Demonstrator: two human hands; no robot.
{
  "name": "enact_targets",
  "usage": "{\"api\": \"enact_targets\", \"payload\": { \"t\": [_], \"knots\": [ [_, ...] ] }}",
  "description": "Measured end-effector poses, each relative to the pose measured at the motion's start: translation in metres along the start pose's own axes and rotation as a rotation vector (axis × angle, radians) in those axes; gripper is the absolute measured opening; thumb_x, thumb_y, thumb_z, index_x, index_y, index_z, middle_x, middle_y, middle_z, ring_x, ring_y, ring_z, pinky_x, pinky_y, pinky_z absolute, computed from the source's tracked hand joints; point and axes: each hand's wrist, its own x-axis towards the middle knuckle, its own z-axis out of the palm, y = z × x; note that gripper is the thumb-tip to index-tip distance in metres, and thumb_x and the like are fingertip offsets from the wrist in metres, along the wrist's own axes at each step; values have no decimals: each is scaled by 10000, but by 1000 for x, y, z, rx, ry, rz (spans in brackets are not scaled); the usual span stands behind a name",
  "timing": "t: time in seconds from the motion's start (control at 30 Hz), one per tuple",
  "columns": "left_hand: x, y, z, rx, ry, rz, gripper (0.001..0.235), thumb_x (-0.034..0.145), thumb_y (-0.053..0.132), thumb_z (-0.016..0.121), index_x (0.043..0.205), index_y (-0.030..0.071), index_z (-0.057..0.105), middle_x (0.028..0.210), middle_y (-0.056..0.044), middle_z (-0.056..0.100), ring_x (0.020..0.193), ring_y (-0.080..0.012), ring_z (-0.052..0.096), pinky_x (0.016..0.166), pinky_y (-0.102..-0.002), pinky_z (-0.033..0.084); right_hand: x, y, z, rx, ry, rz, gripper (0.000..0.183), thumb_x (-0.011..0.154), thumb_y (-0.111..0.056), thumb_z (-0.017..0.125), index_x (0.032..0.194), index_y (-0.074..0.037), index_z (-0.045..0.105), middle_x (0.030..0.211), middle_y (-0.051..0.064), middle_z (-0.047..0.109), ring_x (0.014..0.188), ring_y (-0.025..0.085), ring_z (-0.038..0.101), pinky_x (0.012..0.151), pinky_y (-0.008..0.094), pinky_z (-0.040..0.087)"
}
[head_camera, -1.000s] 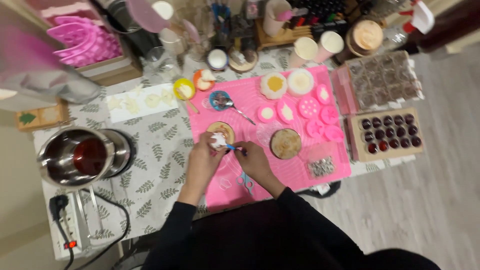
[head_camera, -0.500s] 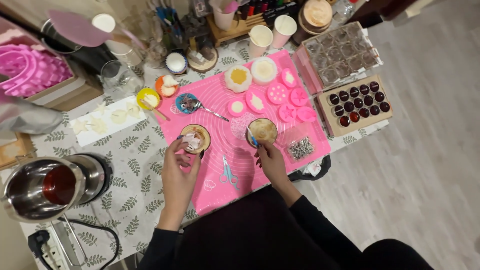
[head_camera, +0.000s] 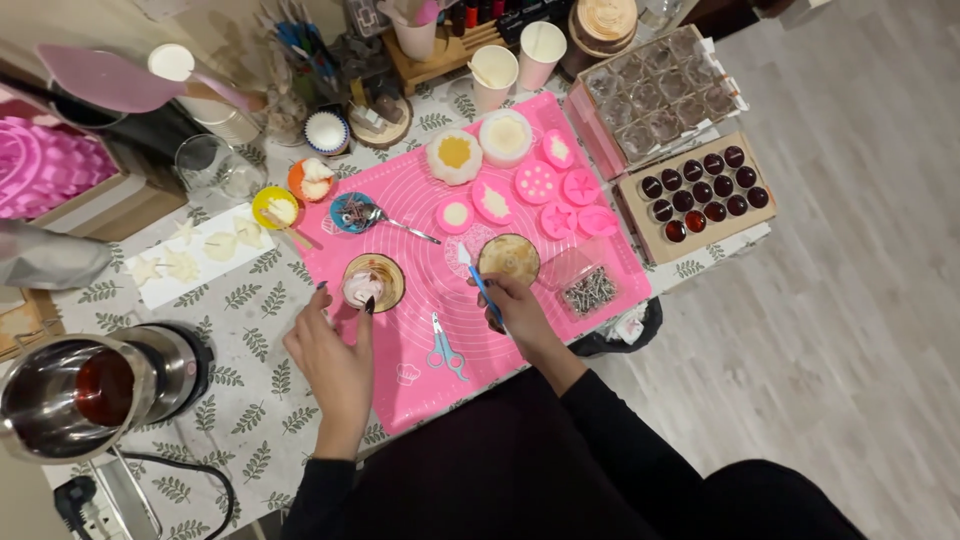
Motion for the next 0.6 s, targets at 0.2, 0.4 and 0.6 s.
{"api": "enact_targets", "payload": {
  "t": [0.2,0.4,0.6],
  "knots": [
    [-2,-39,32,78,-74,-136,303,929,195,779,1176,20,761,1091,-136,694,1016,-316,575,932,-410,452,0,4,29,-101,-68,3,244,1030,-160,536,1209,-29,637,853,27,621,553,90,546,513,258,441],
    [12,-29,26,-357,-60,-489,207,984,173,663,1077,30,780,780,-77,753,673,-134,701,691,-295,534,1,13,84,-351,-6,-19,246,983,-138,561,1200,-42,628,849,79,636,570,136,602,526,312,491],
    [1,-46,38,-466,-80,-610,215,995,156,628,964,-14,757,714,-67,738,628,-100,670,625,-272,508,-3,34,113,-848,-27,-612,173,968,-66,607,1126,-16,659,997,160,660,840,291,670,735,386,544]
  ]
}}
